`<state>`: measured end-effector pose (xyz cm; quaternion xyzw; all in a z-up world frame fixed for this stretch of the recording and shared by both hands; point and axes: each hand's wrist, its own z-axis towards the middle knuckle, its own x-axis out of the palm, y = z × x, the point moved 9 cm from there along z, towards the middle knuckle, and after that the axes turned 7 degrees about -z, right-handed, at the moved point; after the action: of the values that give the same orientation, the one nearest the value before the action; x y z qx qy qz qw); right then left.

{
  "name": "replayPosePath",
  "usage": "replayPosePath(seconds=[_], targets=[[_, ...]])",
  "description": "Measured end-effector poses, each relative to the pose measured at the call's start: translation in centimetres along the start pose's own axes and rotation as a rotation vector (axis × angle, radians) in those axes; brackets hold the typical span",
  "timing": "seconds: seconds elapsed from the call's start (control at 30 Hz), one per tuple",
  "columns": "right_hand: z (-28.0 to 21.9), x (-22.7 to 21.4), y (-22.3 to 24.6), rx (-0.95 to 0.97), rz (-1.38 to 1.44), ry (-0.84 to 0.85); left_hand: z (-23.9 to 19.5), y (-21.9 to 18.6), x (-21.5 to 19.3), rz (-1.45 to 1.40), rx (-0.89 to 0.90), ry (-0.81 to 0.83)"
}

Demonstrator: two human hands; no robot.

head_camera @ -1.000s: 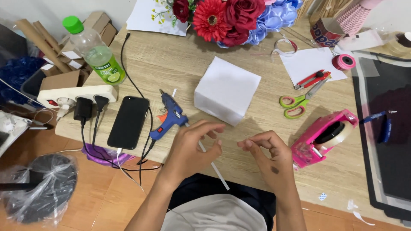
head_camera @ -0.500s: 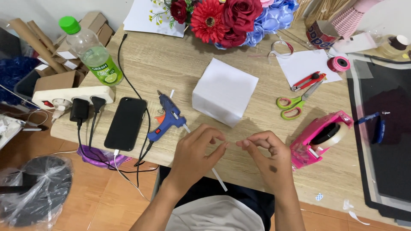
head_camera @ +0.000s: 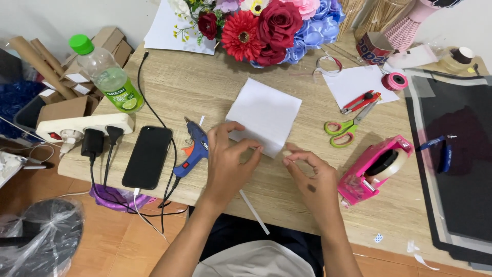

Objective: The person folds a white paper sheet into a small box shape on a wooden table. They repeatedly apply clear adhesive tape to secure the edges and corners, rotating the box to access different sides. The person uses a pink tape dispenser and green scissors to cut the tape.

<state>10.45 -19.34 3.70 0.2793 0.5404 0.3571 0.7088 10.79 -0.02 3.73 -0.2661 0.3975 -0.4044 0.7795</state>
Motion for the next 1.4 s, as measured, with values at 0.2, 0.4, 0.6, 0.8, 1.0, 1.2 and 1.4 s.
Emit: replayPosePath(seconds=[0.2,0.4,0.6,0.8,1.0,1.2,1.4], targets=[[1.0,0.2,-0.9,-0.110,-0.021,-0.079,-0.6,1.0,0.4,0.033,-0.011,-0.117],[1.4,0.6,-1.9,-0.094,0.007,-0.050,-0.3,0.8,0.5,0.020,-0.029,-0.118],[1.7,0.7,-1.8,-0.104,0.005,-0.023,-0.4,0.5,0.7,0.090,-0.011,-0.176],[1.8,0.4,-1.3,-0.148,-0.046,-0.007,-0.1,0.1,0.6,0.151,0.003,-0.213],[2.1,0.3,-1.8,-0.136,-0.059,-0.006,0.4,2.1,0.6,0.009,-0.026,-0.169],[2.3,0.0,-0.7,-0.202,-0.098,0.011,1.9,0.3,1.5,0.019,0.039,0.105],[2.9,-0.1,-0.6,-0.205,-0.115,0.045,2.3,1.0,1.6,-0.040,0.050,0.171]])
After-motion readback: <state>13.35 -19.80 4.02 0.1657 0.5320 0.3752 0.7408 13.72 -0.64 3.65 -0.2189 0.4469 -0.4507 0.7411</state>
